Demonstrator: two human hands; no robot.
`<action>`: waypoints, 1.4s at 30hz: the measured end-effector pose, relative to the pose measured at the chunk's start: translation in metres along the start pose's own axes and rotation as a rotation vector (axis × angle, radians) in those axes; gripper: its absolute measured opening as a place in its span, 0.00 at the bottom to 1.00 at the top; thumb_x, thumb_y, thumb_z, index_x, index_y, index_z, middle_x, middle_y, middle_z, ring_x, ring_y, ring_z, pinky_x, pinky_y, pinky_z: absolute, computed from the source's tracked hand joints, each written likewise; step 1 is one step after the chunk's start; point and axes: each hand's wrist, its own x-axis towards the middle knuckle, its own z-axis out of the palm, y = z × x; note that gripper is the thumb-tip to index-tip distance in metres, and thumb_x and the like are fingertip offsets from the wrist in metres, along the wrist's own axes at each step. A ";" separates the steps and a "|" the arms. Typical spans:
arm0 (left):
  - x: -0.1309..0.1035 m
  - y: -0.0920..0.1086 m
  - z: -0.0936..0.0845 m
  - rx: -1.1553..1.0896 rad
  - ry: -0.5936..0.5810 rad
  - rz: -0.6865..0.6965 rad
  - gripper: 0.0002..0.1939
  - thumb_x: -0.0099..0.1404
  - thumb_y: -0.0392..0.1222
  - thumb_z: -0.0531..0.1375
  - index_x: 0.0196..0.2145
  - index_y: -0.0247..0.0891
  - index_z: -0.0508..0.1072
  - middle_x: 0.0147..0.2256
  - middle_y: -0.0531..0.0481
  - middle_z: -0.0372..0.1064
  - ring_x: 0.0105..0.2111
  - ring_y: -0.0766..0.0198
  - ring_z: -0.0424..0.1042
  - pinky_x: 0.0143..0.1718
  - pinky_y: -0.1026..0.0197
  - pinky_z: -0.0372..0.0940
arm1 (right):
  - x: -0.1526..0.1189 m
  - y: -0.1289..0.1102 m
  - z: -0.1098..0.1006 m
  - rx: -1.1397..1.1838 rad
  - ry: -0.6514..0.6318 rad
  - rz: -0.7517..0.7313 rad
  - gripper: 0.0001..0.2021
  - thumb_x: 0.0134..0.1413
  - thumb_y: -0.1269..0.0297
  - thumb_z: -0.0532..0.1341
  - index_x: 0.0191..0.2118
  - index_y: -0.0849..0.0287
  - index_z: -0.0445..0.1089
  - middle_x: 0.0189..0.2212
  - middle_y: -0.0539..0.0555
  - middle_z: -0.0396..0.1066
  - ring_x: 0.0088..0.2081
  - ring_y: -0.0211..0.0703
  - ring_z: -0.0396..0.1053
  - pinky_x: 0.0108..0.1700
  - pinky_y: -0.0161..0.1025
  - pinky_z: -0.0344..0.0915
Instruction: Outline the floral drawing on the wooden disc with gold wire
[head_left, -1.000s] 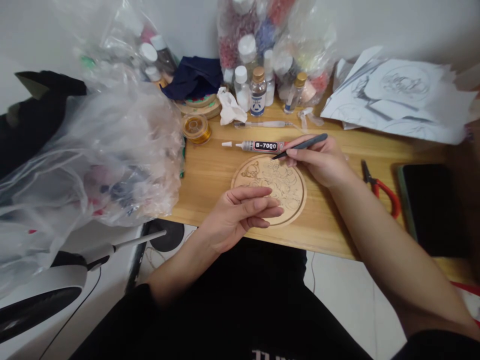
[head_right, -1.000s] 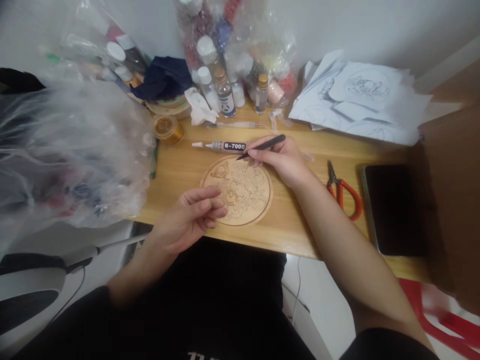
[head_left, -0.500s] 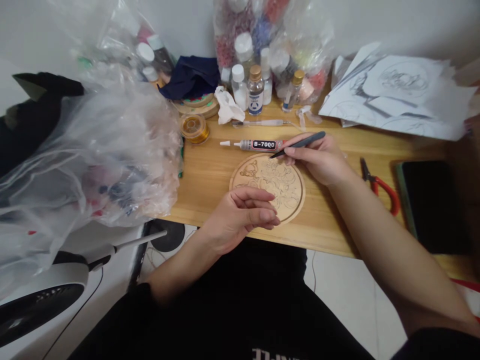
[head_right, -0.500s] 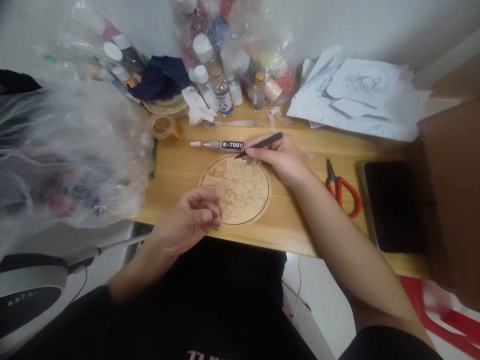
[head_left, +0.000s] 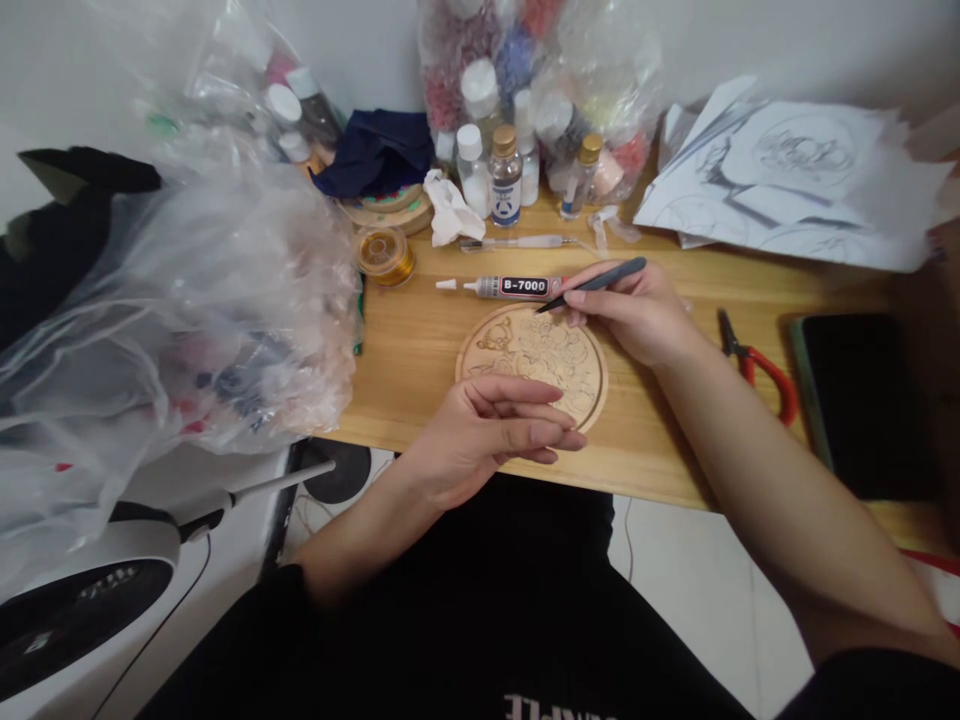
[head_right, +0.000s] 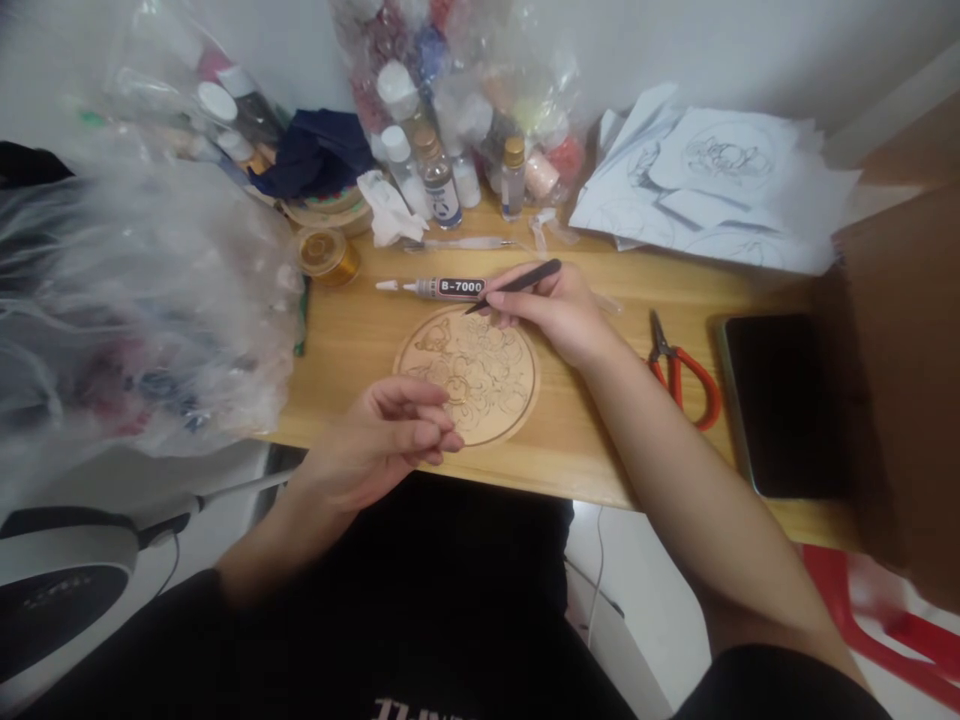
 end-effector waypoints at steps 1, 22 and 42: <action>0.000 0.000 0.000 0.008 0.016 0.008 0.16 0.41 0.38 0.79 0.28 0.39 0.80 0.23 0.55 0.78 0.26 0.65 0.80 0.25 0.74 0.72 | 0.000 0.000 0.000 -0.001 0.001 0.001 0.12 0.37 0.58 0.77 0.29 0.56 0.80 0.21 0.49 0.75 0.22 0.34 0.67 0.26 0.35 0.67; 0.004 -0.006 -0.007 0.045 0.085 -0.009 0.20 0.35 0.44 0.81 0.24 0.37 0.79 0.16 0.57 0.71 0.18 0.68 0.75 0.21 0.73 0.70 | 0.000 -0.002 0.002 -0.011 0.017 -0.007 0.14 0.36 0.57 0.77 0.29 0.57 0.79 0.21 0.49 0.75 0.22 0.34 0.68 0.26 0.35 0.68; -0.113 -0.016 -0.192 0.329 0.604 -0.078 0.14 0.62 0.46 0.70 0.38 0.32 0.76 0.29 0.54 0.71 0.25 0.72 0.69 0.28 0.68 0.69 | 0.001 0.001 0.001 0.025 0.002 -0.010 0.13 0.37 0.60 0.77 0.29 0.59 0.79 0.23 0.50 0.76 0.21 0.33 0.67 0.26 0.35 0.67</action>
